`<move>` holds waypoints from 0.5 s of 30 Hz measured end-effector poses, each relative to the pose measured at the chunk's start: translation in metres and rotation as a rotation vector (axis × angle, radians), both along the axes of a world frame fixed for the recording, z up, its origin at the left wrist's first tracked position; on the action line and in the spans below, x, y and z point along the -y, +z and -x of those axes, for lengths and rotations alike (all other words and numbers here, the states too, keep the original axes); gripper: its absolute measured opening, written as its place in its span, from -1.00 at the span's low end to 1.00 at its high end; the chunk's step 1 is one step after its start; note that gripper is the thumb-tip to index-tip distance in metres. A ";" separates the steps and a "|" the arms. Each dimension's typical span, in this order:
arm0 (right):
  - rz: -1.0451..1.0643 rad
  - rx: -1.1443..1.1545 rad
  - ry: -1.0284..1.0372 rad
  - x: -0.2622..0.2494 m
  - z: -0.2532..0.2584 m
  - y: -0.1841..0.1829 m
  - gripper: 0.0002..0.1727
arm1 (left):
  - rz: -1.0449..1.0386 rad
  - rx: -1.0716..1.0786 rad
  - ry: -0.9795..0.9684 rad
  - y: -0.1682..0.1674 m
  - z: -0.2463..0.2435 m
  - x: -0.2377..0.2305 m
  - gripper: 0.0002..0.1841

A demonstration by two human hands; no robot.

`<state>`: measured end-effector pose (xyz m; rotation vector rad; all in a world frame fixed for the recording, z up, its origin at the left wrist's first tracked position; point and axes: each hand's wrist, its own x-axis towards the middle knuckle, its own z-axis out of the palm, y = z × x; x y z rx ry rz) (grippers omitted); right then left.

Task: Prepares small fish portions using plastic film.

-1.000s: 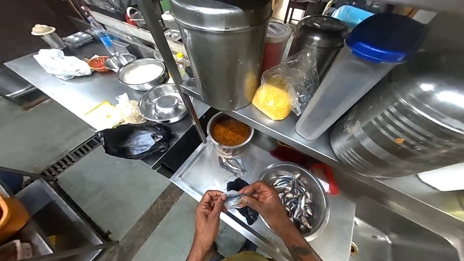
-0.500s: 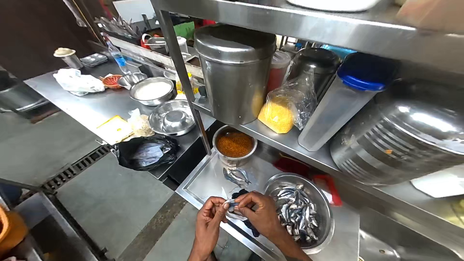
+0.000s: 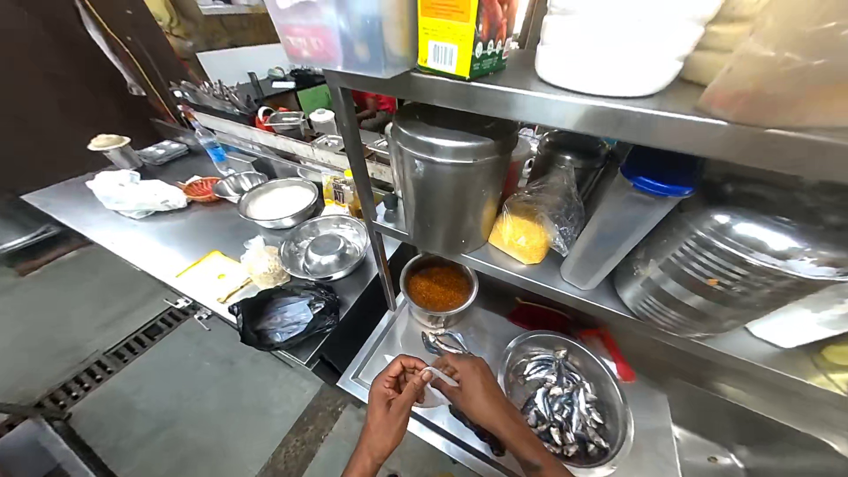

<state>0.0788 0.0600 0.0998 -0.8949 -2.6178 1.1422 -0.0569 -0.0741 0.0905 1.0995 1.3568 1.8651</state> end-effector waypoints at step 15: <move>-0.063 -0.213 -0.116 0.016 0.055 -0.016 -0.84 | 0.509 0.880 -0.114 -0.079 0.067 0.017 -0.22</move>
